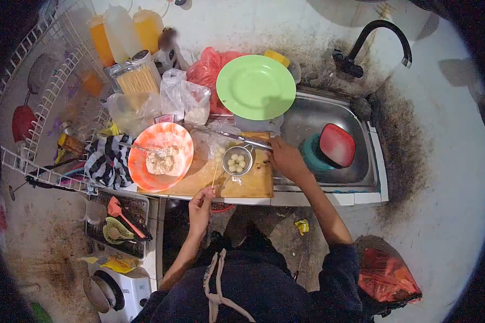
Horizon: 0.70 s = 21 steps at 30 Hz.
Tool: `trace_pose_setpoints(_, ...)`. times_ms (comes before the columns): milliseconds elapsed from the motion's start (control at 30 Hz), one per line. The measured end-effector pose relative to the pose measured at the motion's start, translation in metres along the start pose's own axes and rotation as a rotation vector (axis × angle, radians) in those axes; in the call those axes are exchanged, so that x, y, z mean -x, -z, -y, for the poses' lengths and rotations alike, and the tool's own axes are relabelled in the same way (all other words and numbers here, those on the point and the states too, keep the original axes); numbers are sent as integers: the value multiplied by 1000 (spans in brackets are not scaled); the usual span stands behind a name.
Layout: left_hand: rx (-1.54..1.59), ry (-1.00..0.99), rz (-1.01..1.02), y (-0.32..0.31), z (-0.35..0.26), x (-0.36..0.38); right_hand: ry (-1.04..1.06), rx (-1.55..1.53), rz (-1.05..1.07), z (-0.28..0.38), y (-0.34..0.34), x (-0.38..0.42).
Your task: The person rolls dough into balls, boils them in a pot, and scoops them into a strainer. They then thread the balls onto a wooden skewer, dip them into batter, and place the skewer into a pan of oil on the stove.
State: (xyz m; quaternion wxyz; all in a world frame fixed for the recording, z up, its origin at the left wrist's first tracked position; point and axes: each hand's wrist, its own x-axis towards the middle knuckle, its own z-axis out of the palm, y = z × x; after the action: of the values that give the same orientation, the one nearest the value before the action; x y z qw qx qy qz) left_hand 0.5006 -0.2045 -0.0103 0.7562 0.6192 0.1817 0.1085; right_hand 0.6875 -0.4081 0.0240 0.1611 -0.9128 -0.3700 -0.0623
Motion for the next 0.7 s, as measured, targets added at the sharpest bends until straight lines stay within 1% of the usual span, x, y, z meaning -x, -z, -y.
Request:
trace_pose_setpoints(33, -2, -6, -6, 0, 0, -1, -21, -35, 3, 3, 6, 2)
trace_pose_setpoints(133, 37, 8, -12, -2, 2, -3, -73, 13, -19, 2, 13, 8)
trace_pose_setpoints(233, 79, -2, -15, -3, 5, -6, 30, 41, -131, 2, 29, 15)
trace_pose_setpoints(333, 74, 6, -26, -2, 11, -10, 21, 51, -120, 12, 47, 26)
trace_pose_setpoints(467, 65, 93, -59, -3, 1, -9, -55, -97, -70, 29, 56, 53)
trace_pose_setpoints(533, 101, 85, -65, -3, 1, -10, -68, -219, -58, 34, 56, 63)
trace_pose_setpoints(700, 89, 81, -71, -1, -5, -10, -52, -207, -66, 28, 48, 79)
